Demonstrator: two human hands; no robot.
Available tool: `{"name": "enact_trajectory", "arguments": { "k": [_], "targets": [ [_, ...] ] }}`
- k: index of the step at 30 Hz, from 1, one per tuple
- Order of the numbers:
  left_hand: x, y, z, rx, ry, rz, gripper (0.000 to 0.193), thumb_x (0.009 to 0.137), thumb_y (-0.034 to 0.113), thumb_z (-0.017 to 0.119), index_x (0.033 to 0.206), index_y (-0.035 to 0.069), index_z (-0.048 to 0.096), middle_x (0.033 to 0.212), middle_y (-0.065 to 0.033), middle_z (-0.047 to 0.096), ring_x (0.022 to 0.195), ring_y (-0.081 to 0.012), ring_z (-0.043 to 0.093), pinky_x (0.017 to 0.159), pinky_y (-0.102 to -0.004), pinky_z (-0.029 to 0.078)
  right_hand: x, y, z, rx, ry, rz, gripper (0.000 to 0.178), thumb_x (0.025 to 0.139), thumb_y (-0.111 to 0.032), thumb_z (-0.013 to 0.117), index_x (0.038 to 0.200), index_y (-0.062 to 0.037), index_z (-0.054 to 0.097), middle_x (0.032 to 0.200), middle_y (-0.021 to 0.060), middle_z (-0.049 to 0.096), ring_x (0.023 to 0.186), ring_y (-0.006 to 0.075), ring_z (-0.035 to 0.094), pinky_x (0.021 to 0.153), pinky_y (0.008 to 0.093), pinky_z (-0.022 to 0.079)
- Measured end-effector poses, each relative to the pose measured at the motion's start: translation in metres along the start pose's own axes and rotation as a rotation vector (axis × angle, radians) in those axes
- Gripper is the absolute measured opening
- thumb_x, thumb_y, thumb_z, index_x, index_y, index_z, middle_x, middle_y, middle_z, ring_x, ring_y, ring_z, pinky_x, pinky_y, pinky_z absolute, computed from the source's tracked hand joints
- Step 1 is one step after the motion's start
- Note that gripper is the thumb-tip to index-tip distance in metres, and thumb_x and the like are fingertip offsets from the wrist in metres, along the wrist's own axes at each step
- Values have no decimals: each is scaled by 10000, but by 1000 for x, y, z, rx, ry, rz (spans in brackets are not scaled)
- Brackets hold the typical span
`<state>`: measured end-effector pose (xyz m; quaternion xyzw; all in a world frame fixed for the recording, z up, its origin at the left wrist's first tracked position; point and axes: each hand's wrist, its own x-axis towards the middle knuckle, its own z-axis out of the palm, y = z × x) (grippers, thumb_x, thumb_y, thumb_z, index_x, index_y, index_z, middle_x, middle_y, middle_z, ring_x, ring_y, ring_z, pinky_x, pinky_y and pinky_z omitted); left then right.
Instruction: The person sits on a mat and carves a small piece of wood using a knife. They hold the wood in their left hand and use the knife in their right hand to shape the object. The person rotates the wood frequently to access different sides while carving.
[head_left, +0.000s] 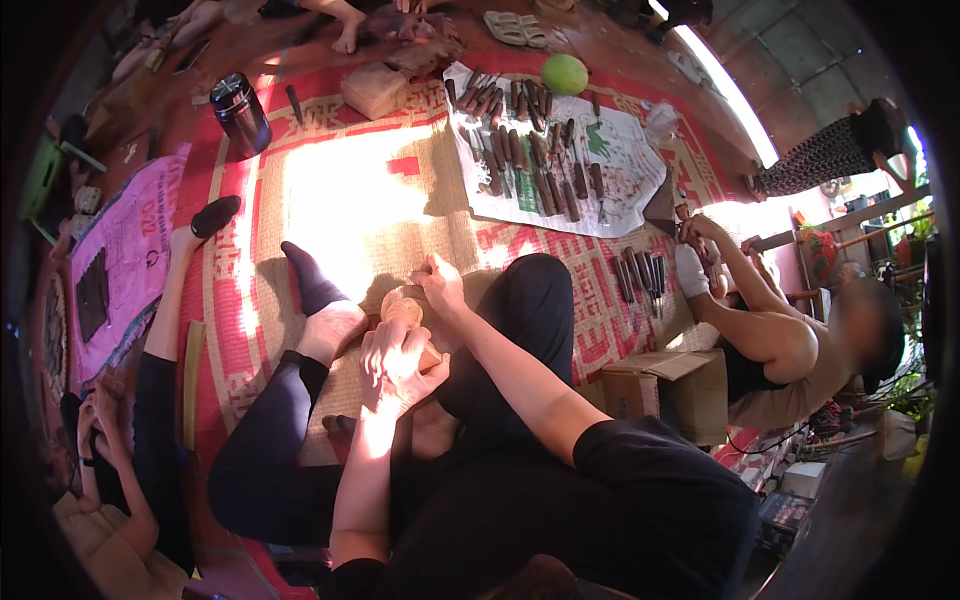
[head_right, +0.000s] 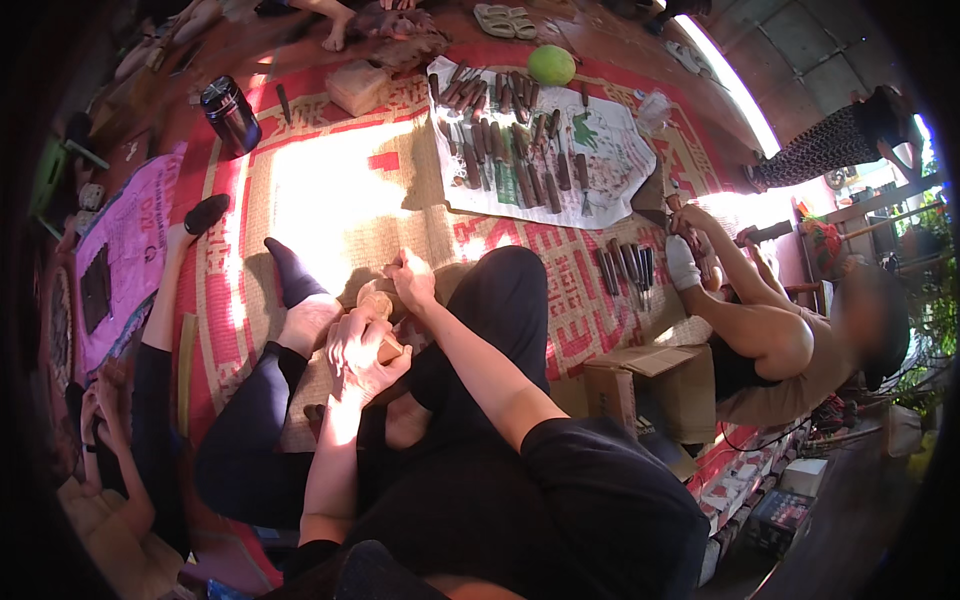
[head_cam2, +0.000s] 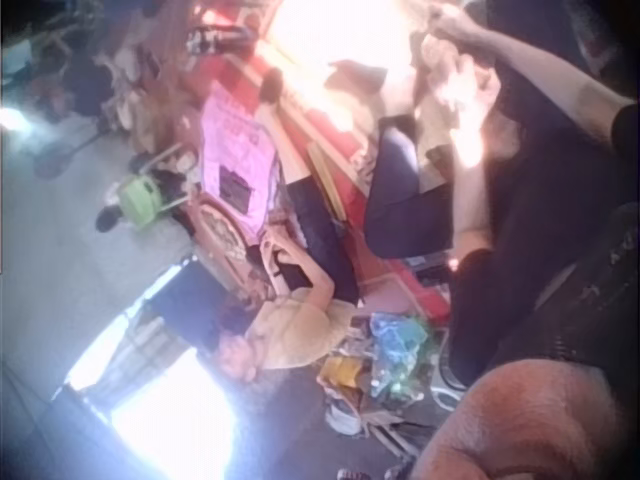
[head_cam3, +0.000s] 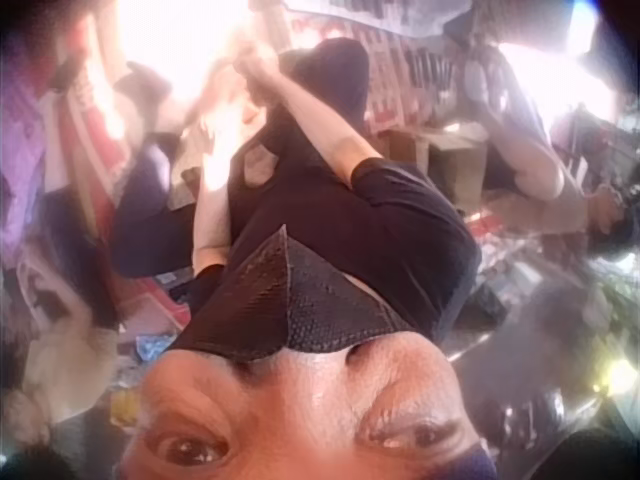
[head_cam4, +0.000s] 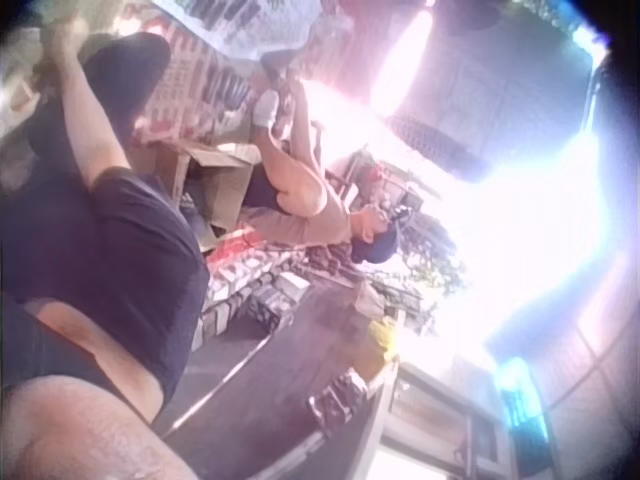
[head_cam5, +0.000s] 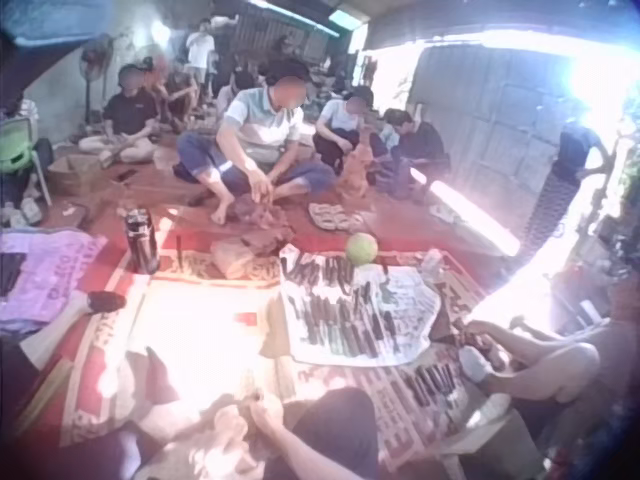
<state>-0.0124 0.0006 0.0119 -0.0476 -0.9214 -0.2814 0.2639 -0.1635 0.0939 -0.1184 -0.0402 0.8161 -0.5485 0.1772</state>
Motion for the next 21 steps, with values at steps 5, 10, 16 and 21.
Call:
{"name": "enact_trajectory", "arguments": {
  "k": [5, 10, 16, 21],
  "targets": [
    [-4, -1, 1, 12, 19, -33, 373, 611, 256, 833, 874, 114, 609, 958, -68, 569, 815, -273, 594, 714, -423, 483, -10, -11, -4, 178, -50, -4, 240, 836, -162, 774, 855, -25, 578, 709, 55, 587, 710, 157, 530, 688, 318, 472],
    [1, -7, -4, -17, 4, -19, 373, 605, 255, 836, 866, 109, 613, 959, -73, 579, 806, -276, 595, 712, -425, 482, -13, -4, -2, 39, -103, -98, 243, 834, -158, 776, 840, -24, 573, 705, 50, 570, 688, 156, 523, 685, 325, 476],
    [-5, 2, 0, -18, -29, -12, 383, 582, 222, 835, 862, 116, 597, 970, -62, 569, 821, -298, 603, 744, -445, 490, 0, -5, 0, 126, 8, -13, 236, 838, -165, 758, 824, -18, 573, 719, 73, 594, 715, 147, 564, 688, 328, 485],
    [-1, -3, -3, -21, -25, -37, 371, 582, 221, 830, 841, 105, 591, 950, -57, 563, 810, -297, 599, 736, -443, 493, -16, -11, 0, 115, -154, -90, 243, 809, -149, 775, 832, -13, 574, 752, 87, 613, 720, 166, 577, 684, 335, 484]
  ]
}}
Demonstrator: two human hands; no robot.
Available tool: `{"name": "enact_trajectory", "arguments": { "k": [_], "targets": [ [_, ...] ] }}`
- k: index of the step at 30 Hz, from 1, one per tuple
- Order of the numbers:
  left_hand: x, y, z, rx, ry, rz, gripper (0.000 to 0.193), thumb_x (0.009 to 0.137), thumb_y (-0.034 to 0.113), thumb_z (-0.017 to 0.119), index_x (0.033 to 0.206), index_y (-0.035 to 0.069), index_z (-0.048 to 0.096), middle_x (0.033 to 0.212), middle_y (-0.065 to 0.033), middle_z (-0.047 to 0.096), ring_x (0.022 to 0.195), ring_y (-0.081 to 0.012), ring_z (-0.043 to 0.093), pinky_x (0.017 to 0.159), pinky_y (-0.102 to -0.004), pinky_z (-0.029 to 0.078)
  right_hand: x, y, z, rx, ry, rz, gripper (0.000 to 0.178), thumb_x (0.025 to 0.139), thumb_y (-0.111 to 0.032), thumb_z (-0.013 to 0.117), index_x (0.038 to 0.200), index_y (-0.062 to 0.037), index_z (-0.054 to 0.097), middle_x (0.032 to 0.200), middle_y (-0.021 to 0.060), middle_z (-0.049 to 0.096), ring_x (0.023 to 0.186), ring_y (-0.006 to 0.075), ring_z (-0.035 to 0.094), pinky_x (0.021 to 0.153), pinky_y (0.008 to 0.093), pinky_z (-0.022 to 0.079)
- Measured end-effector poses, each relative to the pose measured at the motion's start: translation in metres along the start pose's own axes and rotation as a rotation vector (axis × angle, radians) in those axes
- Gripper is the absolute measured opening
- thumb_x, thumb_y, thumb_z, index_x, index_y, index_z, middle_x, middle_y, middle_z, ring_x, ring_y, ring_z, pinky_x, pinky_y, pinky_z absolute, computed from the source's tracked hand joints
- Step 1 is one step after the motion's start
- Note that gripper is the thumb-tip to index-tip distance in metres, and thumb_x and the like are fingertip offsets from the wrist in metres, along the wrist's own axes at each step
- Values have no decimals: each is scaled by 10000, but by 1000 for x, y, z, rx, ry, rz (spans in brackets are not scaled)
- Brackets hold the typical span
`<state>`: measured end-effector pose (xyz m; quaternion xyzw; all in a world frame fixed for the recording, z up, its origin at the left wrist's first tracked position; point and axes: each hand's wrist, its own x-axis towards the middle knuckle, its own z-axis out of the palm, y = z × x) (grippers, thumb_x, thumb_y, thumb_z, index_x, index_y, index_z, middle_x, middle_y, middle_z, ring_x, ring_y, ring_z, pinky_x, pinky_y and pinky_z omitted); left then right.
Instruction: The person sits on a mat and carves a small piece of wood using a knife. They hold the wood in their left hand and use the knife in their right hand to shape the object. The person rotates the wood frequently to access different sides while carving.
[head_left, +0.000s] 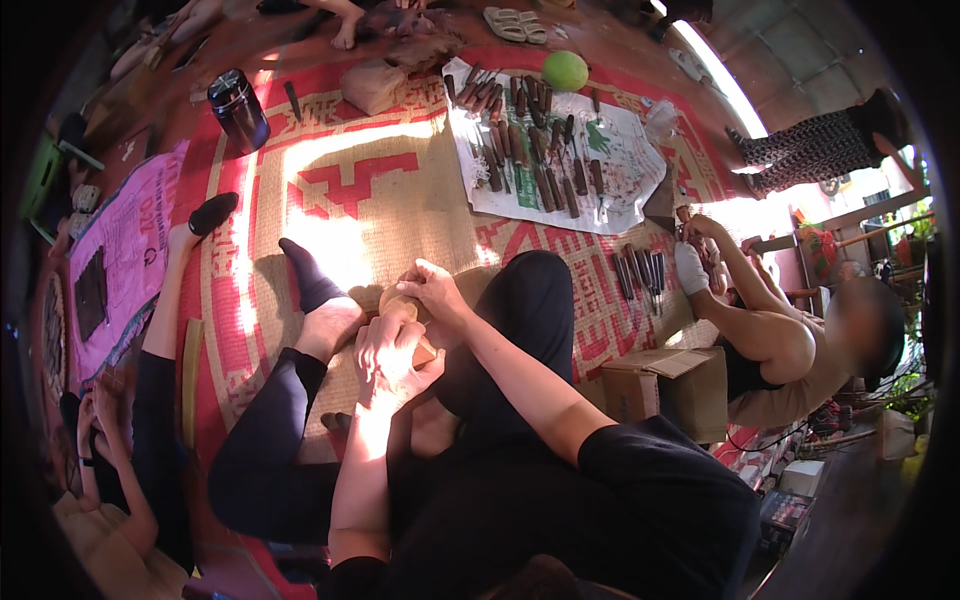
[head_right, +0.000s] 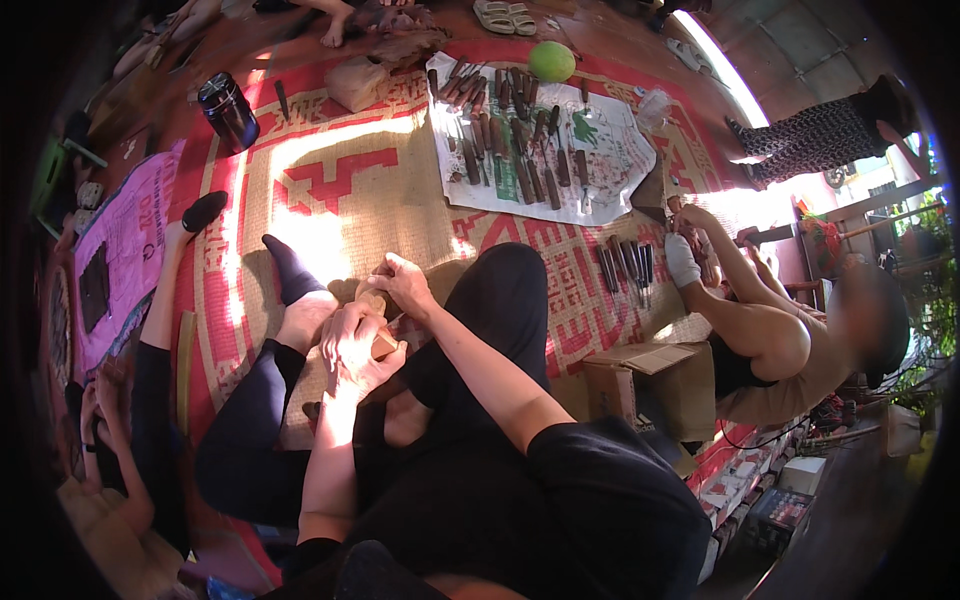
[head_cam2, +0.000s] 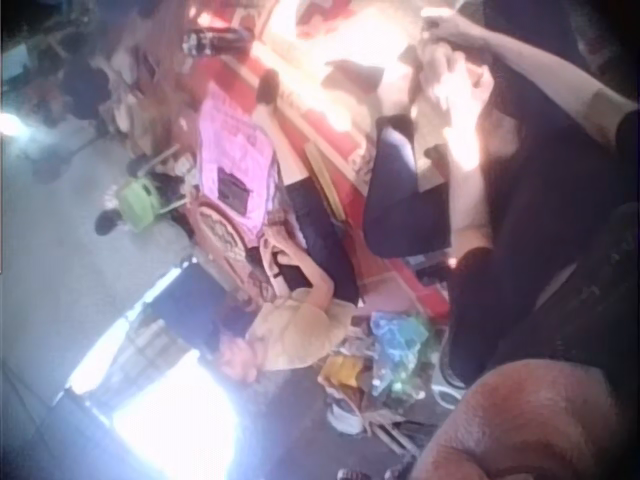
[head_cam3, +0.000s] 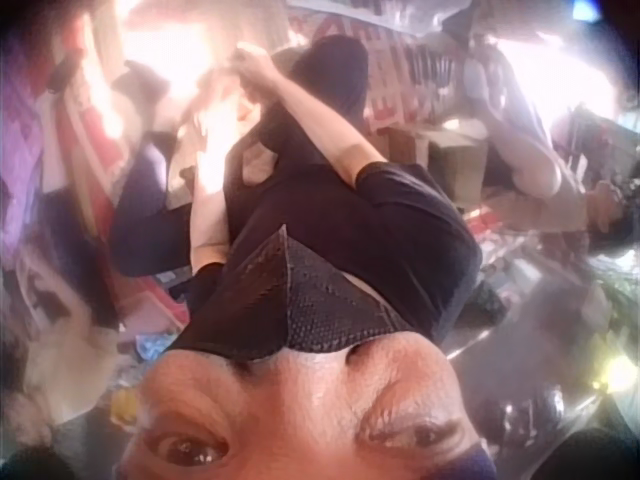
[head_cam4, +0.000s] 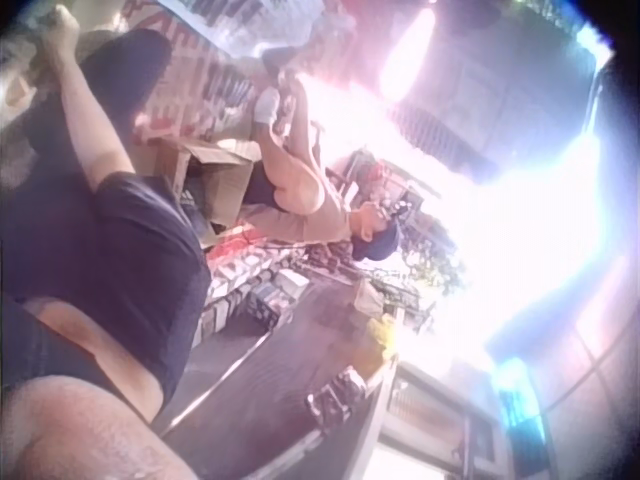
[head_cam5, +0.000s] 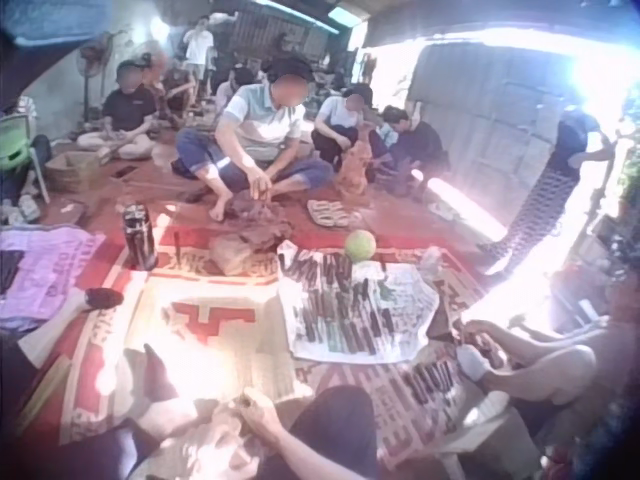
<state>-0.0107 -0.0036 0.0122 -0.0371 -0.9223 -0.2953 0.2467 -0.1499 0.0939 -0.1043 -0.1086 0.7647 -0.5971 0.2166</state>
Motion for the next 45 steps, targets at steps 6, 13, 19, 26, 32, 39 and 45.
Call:
{"name": "enact_trajectory", "arguments": {
  "k": [6, 13, 19, 26, 32, 39, 45],
  "targets": [
    [-1, 9, 2, 13, -26, 55, 357, 588, 225, 836, 848, 102, 625, 982, -64, 583, 827, -278, 615, 708, -432, 482, 15, 1, -1, -228, 152, 112, 266, 816, -227, 765, 875, -32, 595, 801, 125, 658, 745, 272, 616, 716, 383, 492],
    [-2, -1, 2, -3, -30, 46, 381, 591, 242, 830, 874, 103, 616, 988, -59, 578, 837, -275, 608, 720, -434, 484, 9, 8, 8, -233, -16, -36, 259, 818, -229, 756, 879, -33, 599, 818, 140, 670, 769, 297, 637, 734, 411, 495],
    [-4, 7, 5, 9, -46, 45, 360, 574, 223, 831, 849, 108, 628, 990, -62, 585, 819, -280, 609, 720, -428, 490, 21, 1, 5, -248, 97, 93, 271, 810, -242, 771, 889, -37, 613, 836, 162, 677, 790, 302, 652, 730, 417, 499],
    [-3, 1, 1, 2, -42, 47, 346, 587, 232, 826, 839, 103, 628, 978, -63, 577, 834, -275, 609, 725, -425, 490, 6, -5, 4, -237, -50, -13, 215, 813, -172, 758, 870, -27, 610, 760, 100, 639, 729, 179, 588, 693, 331, 487],
    [-6, 7, 5, 6, -58, 56, 346, 578, 211, 823, 840, 99, 626, 982, -61, 589, 822, -283, 606, 735, -426, 490, 22, -2, 5, -216, 95, 56, 278, 781, -228, 780, 852, -28, 600, 795, 149, 651, 744, 282, 627, 702, 393, 496],
    [-2, 1, 0, -14, -43, 51, 343, 581, 221, 823, 837, 110, 622, 955, -49, 575, 814, -278, 603, 714, -433, 488, 10, -4, 6, -366, -49, 0, 262, 772, -238, 768, 869, -47, 617, 841, 160, 678, 829, 357, 651, 753, 438, 503],
    [-5, 9, 8, 17, -49, 92, 369, 563, 208, 833, 845, 106, 617, 979, -58, 579, 824, -281, 608, 721, -429, 484, 23, 2, 1, -317, 67, 30, 276, 767, -249, 773, 856, -44, 611, 851, 148, 679, 830, 320, 652, 748, 417, 498]
  ]
}}
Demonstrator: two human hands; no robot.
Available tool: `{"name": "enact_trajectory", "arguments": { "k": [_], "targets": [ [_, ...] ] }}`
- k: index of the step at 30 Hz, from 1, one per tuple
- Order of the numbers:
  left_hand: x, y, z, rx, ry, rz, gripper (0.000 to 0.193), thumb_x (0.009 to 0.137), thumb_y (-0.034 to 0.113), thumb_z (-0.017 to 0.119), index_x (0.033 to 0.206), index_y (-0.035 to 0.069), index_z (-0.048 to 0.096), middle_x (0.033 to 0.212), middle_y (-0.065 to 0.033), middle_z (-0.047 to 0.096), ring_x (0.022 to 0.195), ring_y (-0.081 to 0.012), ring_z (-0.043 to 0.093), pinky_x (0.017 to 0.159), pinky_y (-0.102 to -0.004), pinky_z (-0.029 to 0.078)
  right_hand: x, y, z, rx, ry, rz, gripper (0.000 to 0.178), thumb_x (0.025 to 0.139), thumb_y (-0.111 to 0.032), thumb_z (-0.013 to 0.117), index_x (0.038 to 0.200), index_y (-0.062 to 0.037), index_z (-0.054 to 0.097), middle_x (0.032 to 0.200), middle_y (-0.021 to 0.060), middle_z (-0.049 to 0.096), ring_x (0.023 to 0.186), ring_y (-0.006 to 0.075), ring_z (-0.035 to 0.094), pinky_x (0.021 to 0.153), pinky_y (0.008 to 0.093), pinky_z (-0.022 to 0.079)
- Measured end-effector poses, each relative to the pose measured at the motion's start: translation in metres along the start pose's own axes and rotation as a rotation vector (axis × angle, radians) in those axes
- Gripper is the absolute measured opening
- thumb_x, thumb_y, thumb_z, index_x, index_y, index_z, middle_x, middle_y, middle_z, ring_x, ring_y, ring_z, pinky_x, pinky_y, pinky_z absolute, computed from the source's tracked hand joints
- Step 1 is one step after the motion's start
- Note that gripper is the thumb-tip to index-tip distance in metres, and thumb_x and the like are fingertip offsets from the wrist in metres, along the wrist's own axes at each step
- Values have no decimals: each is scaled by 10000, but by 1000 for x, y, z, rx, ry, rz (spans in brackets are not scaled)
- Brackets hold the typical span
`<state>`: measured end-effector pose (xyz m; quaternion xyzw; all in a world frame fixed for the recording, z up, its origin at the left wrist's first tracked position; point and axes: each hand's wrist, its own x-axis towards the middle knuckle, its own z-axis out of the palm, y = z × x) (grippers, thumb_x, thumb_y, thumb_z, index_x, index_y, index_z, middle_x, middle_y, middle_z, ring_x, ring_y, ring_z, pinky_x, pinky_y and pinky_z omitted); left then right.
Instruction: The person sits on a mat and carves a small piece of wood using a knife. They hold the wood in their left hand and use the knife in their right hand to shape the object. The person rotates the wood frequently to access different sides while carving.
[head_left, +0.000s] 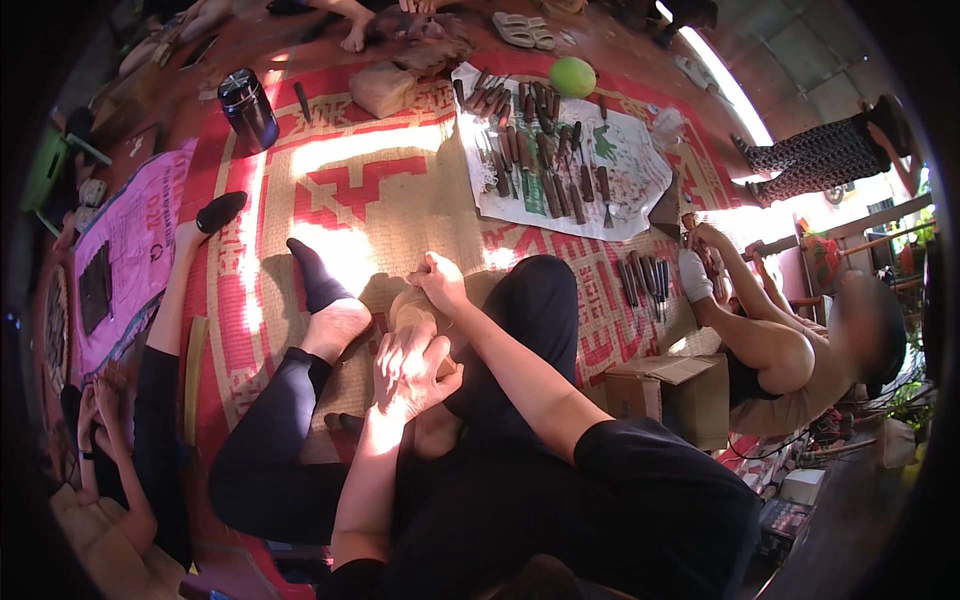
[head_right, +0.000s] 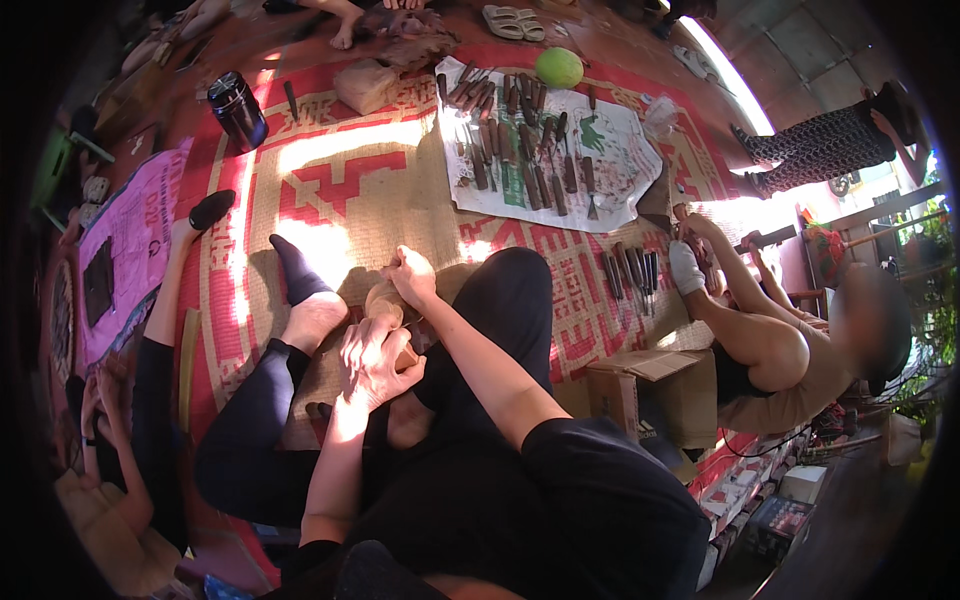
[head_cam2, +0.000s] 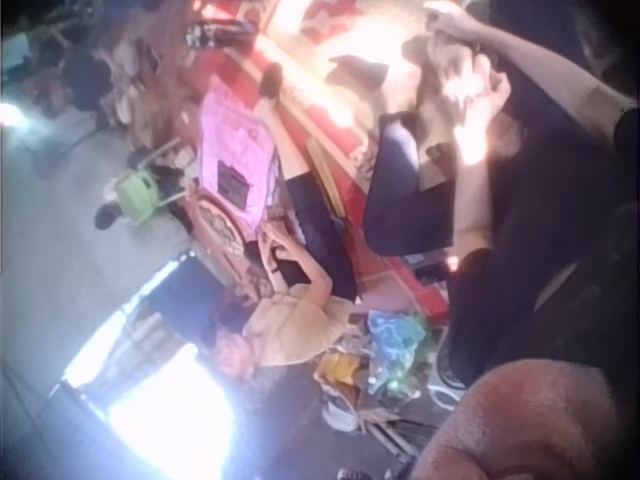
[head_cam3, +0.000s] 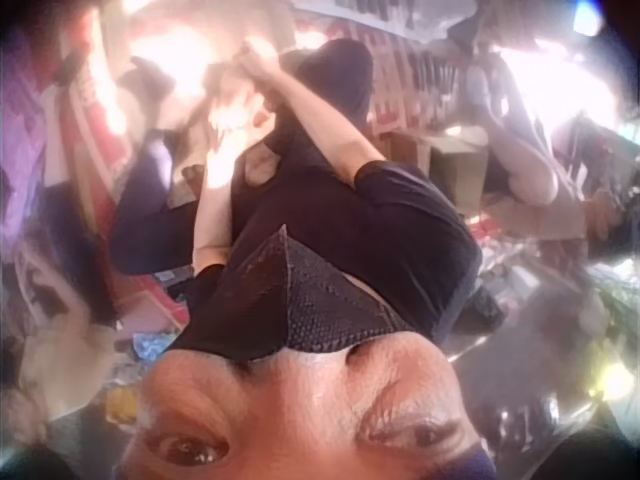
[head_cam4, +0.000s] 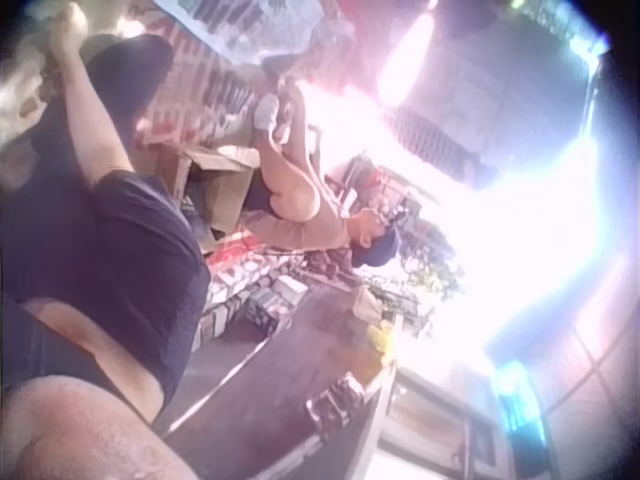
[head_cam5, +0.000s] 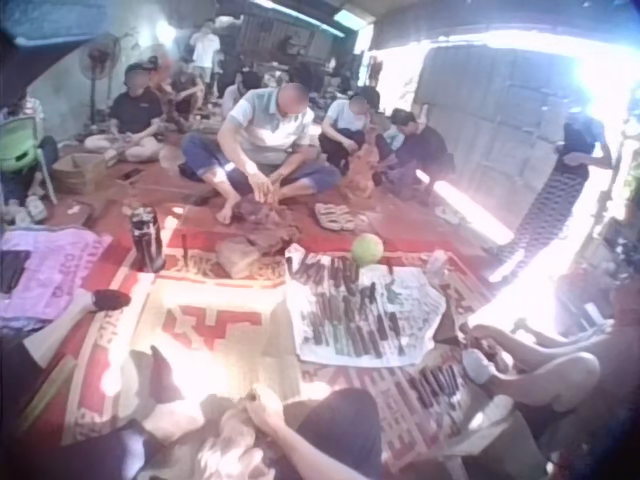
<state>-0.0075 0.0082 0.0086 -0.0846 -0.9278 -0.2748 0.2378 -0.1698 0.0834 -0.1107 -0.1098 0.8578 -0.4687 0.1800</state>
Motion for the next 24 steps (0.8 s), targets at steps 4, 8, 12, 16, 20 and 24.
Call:
{"name": "enact_trajectory", "arguments": {
  "k": [4, 8, 12, 16, 20, 24],
  "targets": [
    [-3, -1, 1, -12, -11, -29, 364, 564, 204, 829, 840, 106, 613, 976, -58, 579, 834, -279, 608, 728, -428, 482, -15, -6, -3, 16, -143, -49, 267, 773, -247, 769, 849, -47, 609, 837, 139, 679, 813, 310, 655, 742, 411, 499],
    [2, 2, 2, -14, -42, 39, 375, 563, 209, 829, 843, 106, 603, 967, -57, 574, 844, -280, 607, 723, -426, 479, -9, 3, 3, -102, 13, -106, 269, 766, -243, 775, 842, -44, 612, 805, 138, 674, 791, 307, 654, 729, 408, 498],
    [-2, 4, 2, -8, -28, 58, 404, 562, 204, 830, 878, 111, 596, 968, -63, 565, 841, -286, 603, 712, -430, 471, -7, -10, -4, -26, 3, 10, 241, 766, -202, 767, 822, -33, 604, 764, 96, 645, 735, 219, 613, 692, 350, 488],
    [-3, 3, 1, -32, 10, 46, 411, 557, 199, 834, 876, 110, 590, 963, -65, 558, 839, -289, 600, 713, -433, 467, -19, -17, -7, -1, -158, -59, 248, 763, -205, 768, 807, -40, 588, 754, 88, 637, 721, 227, 605, 686, 357, 482],
    [3, 5, 2, -29, -61, 79, 402, 558, 200, 829, 863, 109, 584, 962, -62, 561, 839, -276, 599, 715, -434, 466, -15, -9, -3, -145, -113, -117, 271, 765, -238, 763, 847, -39, 598, 827, 155, 667, 805, 328, 655, 727, 424, 500],
    [7, 10, 3, -17, -57, 79, 338, 582, 180, 792, 818, 104, 562, 962, -67, 582, 843, -270, 604, 705, -426, 471, -6, 1, 0, -120, 88, -100, 233, 788, -211, 758, 850, -51, 601, 793, 117, 656, 758, 288, 628, 718, 386, 494]
  ]
}}
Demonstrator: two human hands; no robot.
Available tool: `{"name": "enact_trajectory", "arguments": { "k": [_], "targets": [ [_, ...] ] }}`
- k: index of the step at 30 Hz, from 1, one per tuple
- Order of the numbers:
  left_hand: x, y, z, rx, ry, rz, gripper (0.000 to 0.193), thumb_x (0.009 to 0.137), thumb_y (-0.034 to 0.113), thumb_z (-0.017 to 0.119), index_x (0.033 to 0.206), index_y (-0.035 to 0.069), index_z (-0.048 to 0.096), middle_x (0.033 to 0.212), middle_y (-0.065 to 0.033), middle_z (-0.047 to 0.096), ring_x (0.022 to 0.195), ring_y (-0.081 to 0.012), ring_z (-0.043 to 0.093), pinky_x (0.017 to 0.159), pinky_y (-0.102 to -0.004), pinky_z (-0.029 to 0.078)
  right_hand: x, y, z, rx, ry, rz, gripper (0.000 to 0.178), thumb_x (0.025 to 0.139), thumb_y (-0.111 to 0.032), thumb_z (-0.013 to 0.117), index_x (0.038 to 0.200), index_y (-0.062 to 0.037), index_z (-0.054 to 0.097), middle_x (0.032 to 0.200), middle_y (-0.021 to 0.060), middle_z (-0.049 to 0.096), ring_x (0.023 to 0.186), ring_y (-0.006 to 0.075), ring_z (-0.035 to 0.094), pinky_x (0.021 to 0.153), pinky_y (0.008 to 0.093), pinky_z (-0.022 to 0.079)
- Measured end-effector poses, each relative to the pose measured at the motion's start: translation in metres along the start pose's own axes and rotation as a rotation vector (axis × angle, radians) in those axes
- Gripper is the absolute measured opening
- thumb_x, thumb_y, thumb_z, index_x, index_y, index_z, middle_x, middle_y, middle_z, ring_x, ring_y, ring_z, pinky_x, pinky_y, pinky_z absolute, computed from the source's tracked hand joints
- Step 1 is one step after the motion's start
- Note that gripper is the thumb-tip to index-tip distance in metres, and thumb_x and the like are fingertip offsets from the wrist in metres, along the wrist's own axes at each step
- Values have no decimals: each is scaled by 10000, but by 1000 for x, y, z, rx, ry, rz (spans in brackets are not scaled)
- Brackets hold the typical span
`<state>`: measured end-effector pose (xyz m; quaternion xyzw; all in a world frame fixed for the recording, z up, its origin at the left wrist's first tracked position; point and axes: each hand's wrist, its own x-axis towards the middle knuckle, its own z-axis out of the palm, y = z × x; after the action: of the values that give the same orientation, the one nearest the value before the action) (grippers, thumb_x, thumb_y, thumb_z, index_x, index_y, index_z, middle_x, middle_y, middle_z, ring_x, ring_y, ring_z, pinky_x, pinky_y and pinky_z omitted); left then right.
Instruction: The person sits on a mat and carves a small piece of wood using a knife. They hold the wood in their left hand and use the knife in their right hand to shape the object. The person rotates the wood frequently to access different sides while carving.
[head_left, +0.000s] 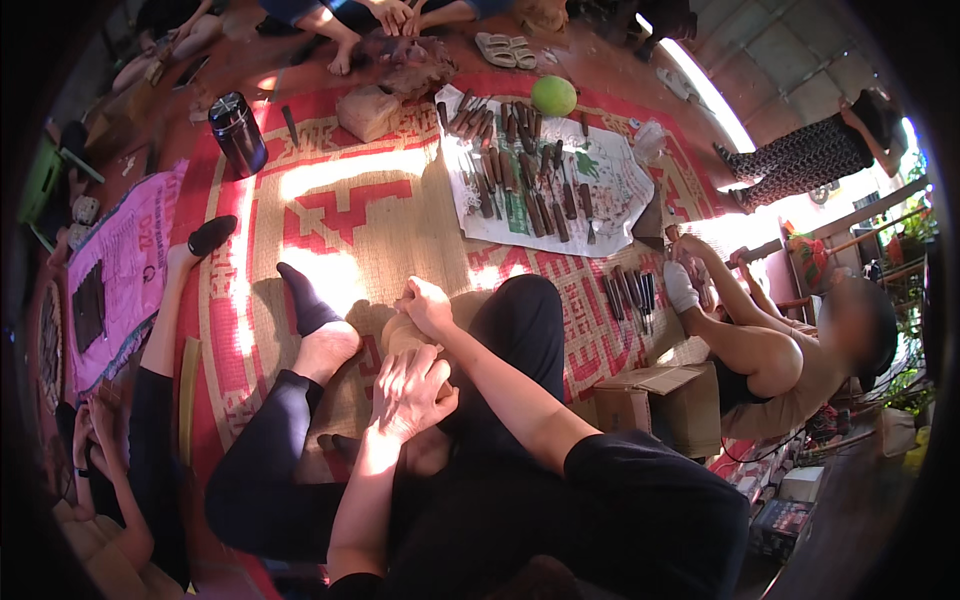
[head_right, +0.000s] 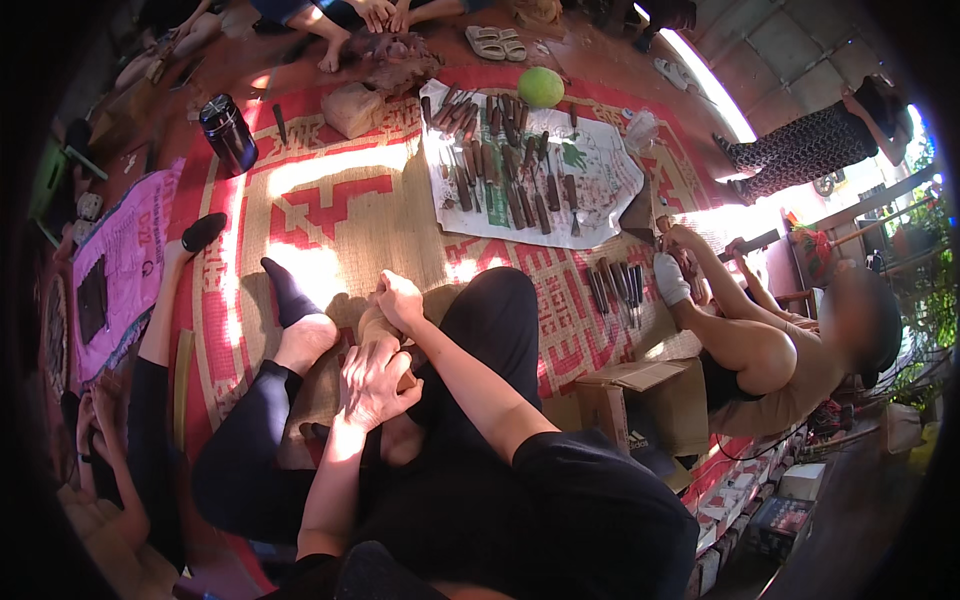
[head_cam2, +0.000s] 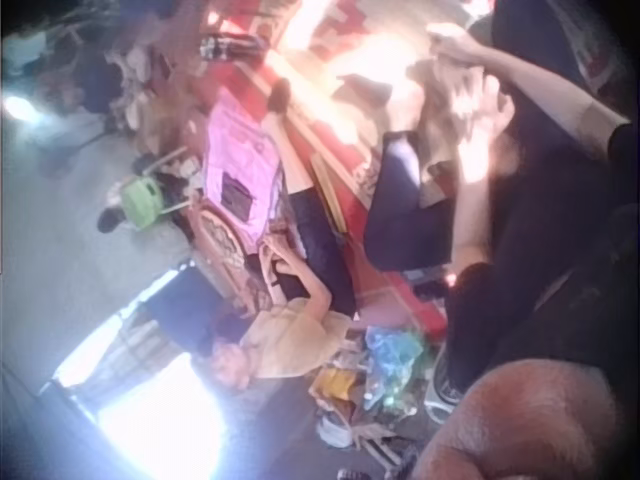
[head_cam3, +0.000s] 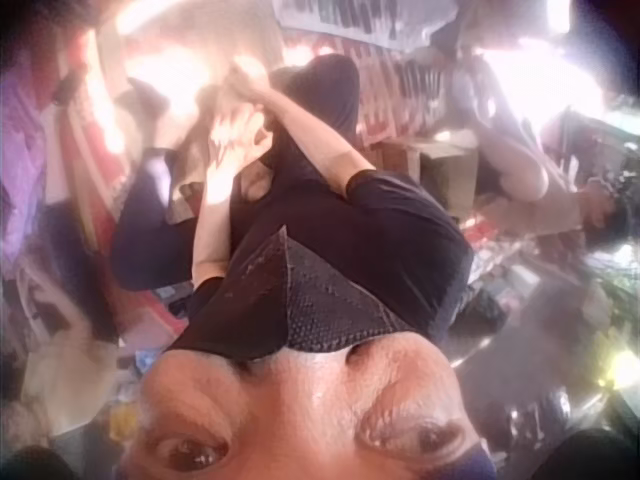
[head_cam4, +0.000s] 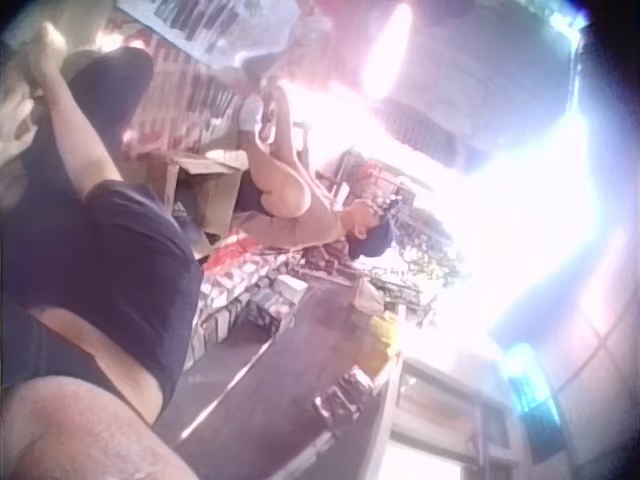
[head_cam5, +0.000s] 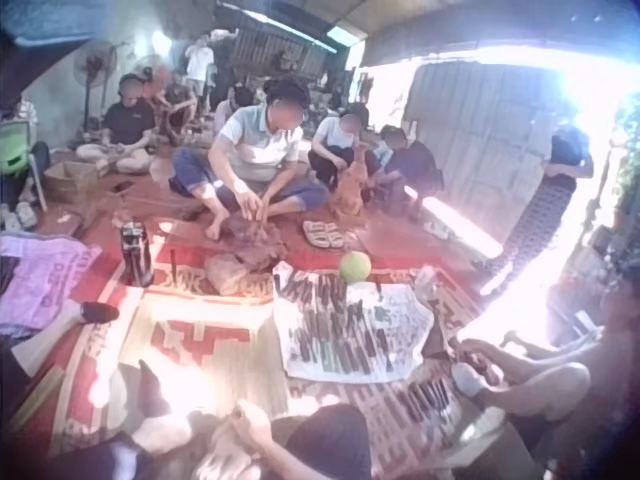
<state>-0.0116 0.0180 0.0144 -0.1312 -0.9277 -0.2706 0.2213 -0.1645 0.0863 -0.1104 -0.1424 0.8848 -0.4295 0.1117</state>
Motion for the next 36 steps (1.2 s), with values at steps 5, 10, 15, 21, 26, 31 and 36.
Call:
{"name": "enact_trajectory", "arguments": {
  "k": [5, 10, 15, 21, 26, 31, 36],
  "targets": [
    [-4, -2, -8, -9, 33, -46, 295, 599, 173, 771, 790, 99, 560, 983, -64, 598, 850, -262, 607, 698, -422, 477, -13, -21, -9, 121, -304, -13, 226, 780, -201, 758, 843, -34, 619, 778, 110, 647, 759, 201, 623, 730, 363, 495],
    [1, 0, -5, -17, -87, -22, 274, 629, 180, 761, 788, 93, 555, 1008, -73, 599, 865, -271, 610, 725, -422, 479, -2, -14, -1, -56, -97, 6, 241, 773, -219, 766, 857, -40, 628, 781, 113, 653, 761, 236, 636, 735, 374, 501],
    [-1, 3, -4, -14, 27, -11, 250, 631, 162, 736, 777, 99, 543, 960, -73, 580, 820, -272, 599, 718, -407, 475, -4, -14, -5, 44, -185, -38, 283, 767, -267, 769, 862, -47, 616, 832, 148, 674, 832, 335, 659, 743, 431, 506],
    [1, 2, 0, -39, -49, 2, 231, 633, 153, 719, 756, 100, 531, 883, -68, 526, 792, -266, 583, 695, -418, 467, -7, -18, -7, -56, -226, -90, 261, 758, -228, 761, 829, -36, 600, 790, 136, 659, 787, 305, 647, 714, 418, 491],
    [-3, 5, -3, -1, -37, 11, 242, 633, 153, 717, 777, 101, 530, 951, -80, 581, 821, -272, 595, 719, -409, 486, -1, -18, -6, -13, -146, -37, 265, 756, -232, 760, 837, -29, 611, 795, 137, 663, 775, 305, 642, 708, 404, 495],
    [-3, 6, 1, -15, -102, 17, 247, 637, 178, 732, 790, 102, 554, 997, -92, 596, 847, -283, 597, 741, -419, 484, -8, -7, -6, -5, -326, -101, 298, 735, -279, 794, 840, -57, 624, 797, 128, 668, 785, 318, 652, 708, 419, 499],
    [1, 8, -2, -21, -174, 38, 220, 675, 195, 713, 804, 107, 558, 982, -95, 578, 857, -288, 591, 754, -434, 489, 1, -5, -2, -90, -94, -101, 284, 721, -228, 800, 800, -46, 598, 747, 122, 642, 724, 278, 626, 667, 396, 487]
  ]
}}
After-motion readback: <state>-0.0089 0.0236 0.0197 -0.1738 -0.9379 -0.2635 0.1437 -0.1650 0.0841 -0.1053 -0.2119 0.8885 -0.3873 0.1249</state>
